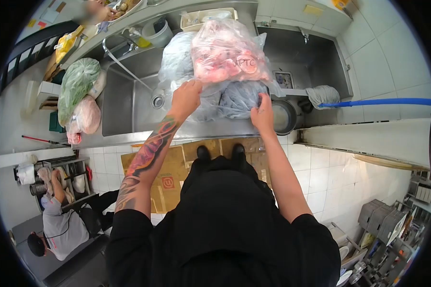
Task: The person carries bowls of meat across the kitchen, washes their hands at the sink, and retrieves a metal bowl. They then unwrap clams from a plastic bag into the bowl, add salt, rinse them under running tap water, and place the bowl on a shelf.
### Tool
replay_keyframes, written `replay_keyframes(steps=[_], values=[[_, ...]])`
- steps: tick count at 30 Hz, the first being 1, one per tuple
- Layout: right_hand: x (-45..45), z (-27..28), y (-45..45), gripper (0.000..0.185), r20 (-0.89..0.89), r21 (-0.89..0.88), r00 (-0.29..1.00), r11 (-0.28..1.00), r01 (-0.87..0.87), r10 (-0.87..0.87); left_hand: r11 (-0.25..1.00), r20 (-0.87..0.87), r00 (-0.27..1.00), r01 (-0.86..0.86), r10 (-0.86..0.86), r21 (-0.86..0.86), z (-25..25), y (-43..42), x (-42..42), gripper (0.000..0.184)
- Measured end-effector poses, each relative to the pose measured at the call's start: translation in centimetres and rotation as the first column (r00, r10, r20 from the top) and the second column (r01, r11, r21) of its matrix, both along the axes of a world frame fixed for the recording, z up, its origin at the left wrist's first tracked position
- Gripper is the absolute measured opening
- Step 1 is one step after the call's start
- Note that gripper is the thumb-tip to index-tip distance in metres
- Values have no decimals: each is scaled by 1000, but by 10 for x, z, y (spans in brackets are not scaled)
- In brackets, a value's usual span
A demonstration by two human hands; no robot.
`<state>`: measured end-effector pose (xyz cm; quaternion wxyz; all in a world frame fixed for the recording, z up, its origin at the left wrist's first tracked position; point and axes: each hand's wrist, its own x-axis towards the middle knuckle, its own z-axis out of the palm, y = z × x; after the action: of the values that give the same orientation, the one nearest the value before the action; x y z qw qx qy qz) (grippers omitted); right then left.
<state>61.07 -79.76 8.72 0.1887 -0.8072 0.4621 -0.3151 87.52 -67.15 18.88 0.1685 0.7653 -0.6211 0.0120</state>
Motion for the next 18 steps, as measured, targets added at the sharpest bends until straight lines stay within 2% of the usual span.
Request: replay_keyframes(steps=[2, 3, 5, 6, 8, 9, 11, 12, 14, 15, 17, 18], values=[[-8, -22, -12, 53, 245, 176, 960, 967, -183, 137, 1000, 11, 1000, 12, -11, -16, 0, 5, 9, 12], [-13, -30, -19, 53, 244, 177, 960, 967, -181, 135, 999, 21, 999, 33, -33, -35, 0, 6, 12, 12], [-23, -43, -34, 54, 413, 365, 899, 877, -312, 147, 996, 1, 998, 57, -57, -71, -6, 8, 22, 11], [-27, -50, -36, 54, 410, 363, 900, 880, -308, 146, 992, -16, 997, 73, -76, -105, -7, 9, 27, 11], [-34, -60, -46, 56, 695, 530, 715, 725, -440, -74, 995, -85, 995, 51, -59, -90, -6, 17, 36, 10], [-35, -59, -49, 56, 695, 531, 715, 725, -439, -75, 998, -153, 988, 21, -31, -61, -6, 24, 40, 10], [-39, -60, -47, 55, 655, 637, 727, 668, -385, -205, 997, -160, 986, 27, -39, -78, -11, 28, 47, 12], [-41, -67, -46, 55, 649, 645, 730, 664, -379, -213, 998, -218, 976, 0, -15, -67, -14, 29, 49, 12], [-35, -77, -49, 46, 520, 585, 847, 768, -259, -111, 998, -275, 961, -25, 8, -57, -17, 33, 52, 12], [-33, -63, -47, 46, 521, 583, 846, 771, -257, -112, 999, -320, 947, -42, 37, -9, -16, 33, 55, 13], [-38, -38, -34, 37, 345, 569, 923, 820, -61, -171, 992, -404, 909, -74, 108, 98, -17, 40, 55, 20], [-46, -38, -31, 32, 294, 540, 944, 841, -36, -149, 992, -405, 908, -77, 111, 100, -1, 41, 41, 20]])
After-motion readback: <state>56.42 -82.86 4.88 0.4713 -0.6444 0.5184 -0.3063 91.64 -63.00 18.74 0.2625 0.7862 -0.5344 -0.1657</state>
